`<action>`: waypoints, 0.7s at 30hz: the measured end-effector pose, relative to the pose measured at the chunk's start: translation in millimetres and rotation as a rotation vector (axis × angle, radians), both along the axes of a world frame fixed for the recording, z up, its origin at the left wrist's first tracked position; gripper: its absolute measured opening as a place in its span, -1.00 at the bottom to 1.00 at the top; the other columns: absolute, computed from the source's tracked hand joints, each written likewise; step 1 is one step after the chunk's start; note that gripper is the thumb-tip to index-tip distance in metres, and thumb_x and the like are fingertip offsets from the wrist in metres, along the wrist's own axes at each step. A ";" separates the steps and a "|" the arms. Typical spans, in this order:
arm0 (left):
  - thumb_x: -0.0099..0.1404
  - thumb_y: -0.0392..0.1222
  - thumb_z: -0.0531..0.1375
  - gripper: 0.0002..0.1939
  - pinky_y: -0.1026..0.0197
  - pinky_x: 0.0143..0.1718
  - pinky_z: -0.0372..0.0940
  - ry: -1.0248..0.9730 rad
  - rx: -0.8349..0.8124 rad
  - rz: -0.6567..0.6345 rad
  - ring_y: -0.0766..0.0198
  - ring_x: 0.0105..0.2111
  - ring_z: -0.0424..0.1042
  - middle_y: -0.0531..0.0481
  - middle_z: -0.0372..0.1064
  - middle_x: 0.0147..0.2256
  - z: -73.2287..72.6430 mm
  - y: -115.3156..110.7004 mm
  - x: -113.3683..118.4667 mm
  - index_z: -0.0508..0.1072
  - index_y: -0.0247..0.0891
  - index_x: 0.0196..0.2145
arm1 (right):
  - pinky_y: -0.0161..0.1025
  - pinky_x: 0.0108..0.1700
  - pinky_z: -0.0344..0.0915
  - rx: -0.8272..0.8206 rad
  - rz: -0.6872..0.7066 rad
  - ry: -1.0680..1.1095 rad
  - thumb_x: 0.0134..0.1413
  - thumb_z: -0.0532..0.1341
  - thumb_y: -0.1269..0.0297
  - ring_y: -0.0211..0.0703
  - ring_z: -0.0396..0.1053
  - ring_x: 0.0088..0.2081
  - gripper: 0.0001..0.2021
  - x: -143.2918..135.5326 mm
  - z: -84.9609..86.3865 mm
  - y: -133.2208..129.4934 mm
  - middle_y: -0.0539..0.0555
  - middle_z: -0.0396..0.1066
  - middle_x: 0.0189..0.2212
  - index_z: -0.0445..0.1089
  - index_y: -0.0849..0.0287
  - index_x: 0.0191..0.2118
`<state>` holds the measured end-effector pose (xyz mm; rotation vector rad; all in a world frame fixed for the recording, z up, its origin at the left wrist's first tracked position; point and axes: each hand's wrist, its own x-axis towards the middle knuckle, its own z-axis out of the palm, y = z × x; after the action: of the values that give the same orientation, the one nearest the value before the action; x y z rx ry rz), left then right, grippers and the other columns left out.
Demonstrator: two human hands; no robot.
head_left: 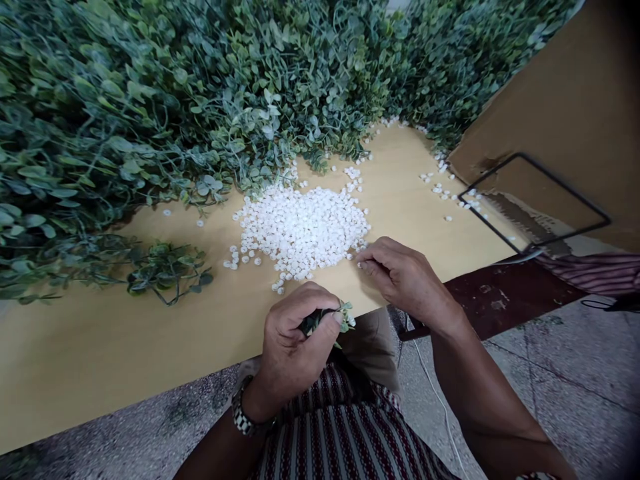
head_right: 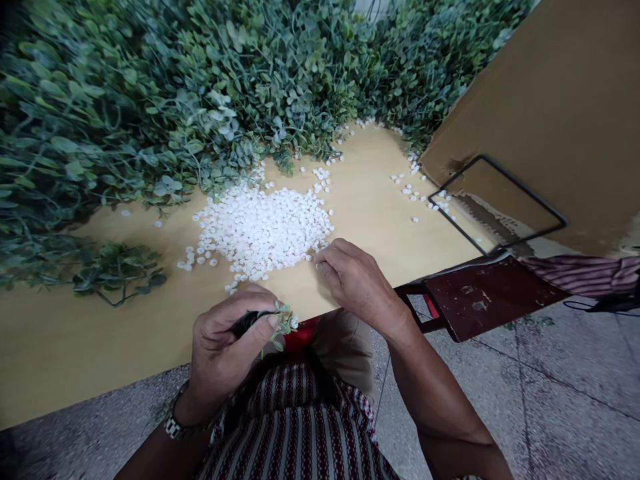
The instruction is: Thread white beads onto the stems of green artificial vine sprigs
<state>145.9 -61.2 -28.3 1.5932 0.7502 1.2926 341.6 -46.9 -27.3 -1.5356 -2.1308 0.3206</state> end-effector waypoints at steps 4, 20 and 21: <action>0.12 -0.51 0.16 -0.83 0.34 -0.39 0.26 -0.001 -0.018 0.010 0.37 -0.45 0.32 0.04 0.35 -0.50 -0.8 -0.5 0.4 0.46 -0.29 -0.43 | -0.21 -0.26 0.27 -0.010 -0.005 -0.059 0.14 0.09 0.47 -0.12 0.36 -0.32 -0.87 -2.0 1.5 3.4 0.10 0.36 -0.40 0.39 0.27 -0.31; 0.07 -0.49 0.16 -0.85 0.33 -0.56 0.17 0.031 -0.071 -0.023 0.41 -0.59 0.22 0.07 0.27 -0.60 4.2 -2.4 0.9 0.44 -0.31 -0.52 | -0.28 -0.40 0.22 -0.267 0.284 1.035 0.08 0.22 0.38 -0.27 0.25 -0.44 -0.95 -24.7 -2.3 -29.8 0.00 0.30 -0.50 0.43 0.18 -0.38; 0.07 -0.49 0.17 -0.85 0.33 -0.56 0.18 0.021 -0.062 -0.033 0.41 -0.59 0.22 0.07 0.27 -0.60 4.4 -2.4 0.7 0.44 -0.32 -0.52 | -0.27 -0.39 0.21 -0.279 0.290 1.061 0.08 0.23 0.38 -0.28 0.26 -0.44 -0.95 -25.8 -4.4 -29.9 0.00 0.31 -0.49 0.43 0.18 -0.38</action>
<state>146.7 -63.7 -23.9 1.5650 0.7668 1.2196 315.8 -76.8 -31.7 -0.8213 -1.4378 1.2498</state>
